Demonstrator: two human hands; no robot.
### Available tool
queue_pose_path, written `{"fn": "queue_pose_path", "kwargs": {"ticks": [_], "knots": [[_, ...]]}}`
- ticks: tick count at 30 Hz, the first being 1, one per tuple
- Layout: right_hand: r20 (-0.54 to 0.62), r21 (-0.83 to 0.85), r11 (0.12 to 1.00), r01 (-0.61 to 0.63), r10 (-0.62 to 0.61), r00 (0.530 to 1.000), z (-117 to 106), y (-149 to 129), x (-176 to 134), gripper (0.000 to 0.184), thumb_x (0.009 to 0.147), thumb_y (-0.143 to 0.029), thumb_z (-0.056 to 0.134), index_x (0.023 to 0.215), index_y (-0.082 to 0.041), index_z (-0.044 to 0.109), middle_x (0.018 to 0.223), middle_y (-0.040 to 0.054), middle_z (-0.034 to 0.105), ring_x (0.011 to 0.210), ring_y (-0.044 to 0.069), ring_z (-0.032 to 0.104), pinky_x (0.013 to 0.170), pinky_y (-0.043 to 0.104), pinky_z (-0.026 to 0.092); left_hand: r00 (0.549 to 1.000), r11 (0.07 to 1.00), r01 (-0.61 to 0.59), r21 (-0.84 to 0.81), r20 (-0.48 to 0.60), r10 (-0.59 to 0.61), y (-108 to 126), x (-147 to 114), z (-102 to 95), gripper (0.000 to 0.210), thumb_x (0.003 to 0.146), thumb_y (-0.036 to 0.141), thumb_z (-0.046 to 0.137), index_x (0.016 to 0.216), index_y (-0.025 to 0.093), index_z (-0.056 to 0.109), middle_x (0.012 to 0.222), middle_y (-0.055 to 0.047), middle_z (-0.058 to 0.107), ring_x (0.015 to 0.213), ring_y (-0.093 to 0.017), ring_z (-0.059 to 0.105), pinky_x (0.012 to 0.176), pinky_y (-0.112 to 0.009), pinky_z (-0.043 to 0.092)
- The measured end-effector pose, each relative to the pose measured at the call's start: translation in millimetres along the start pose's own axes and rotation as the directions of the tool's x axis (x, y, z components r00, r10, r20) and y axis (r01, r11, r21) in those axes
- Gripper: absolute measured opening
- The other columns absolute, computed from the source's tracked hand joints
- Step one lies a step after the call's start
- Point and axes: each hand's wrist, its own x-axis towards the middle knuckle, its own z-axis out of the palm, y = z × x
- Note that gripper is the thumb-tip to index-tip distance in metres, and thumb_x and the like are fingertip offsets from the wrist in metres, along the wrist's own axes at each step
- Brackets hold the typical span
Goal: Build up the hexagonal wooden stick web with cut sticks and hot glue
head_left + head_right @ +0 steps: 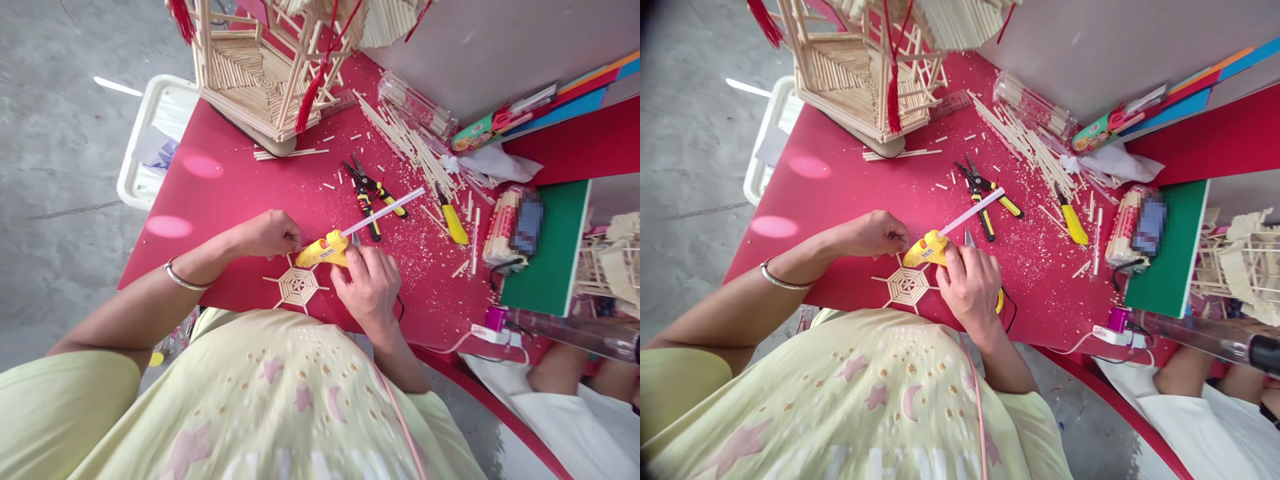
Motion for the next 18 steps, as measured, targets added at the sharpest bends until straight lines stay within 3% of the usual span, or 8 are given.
{"fn": "queue_pose_path", "kwargs": {"ticks": [18], "knots": [[-0.025,-0.003,1.000,-0.008,0.008,1.000,-1.1,-1.4,1.1,0.030,0.093,-0.020,0.061,0.123,-0.016,0.064,0.096,0.0074,0.071,0.084,0.021,0.063,0.077,0.036,0.042,0.999,0.995,-0.011,0.096,-0.046,0.016,-1.0,1.5,3.4,0.020,0.072,0.026,0.056,0.074,0.018,0.074,0.056,0.002,0.064,0.045,-0.010,0.055,0.051,-0.021,0.038]]}}
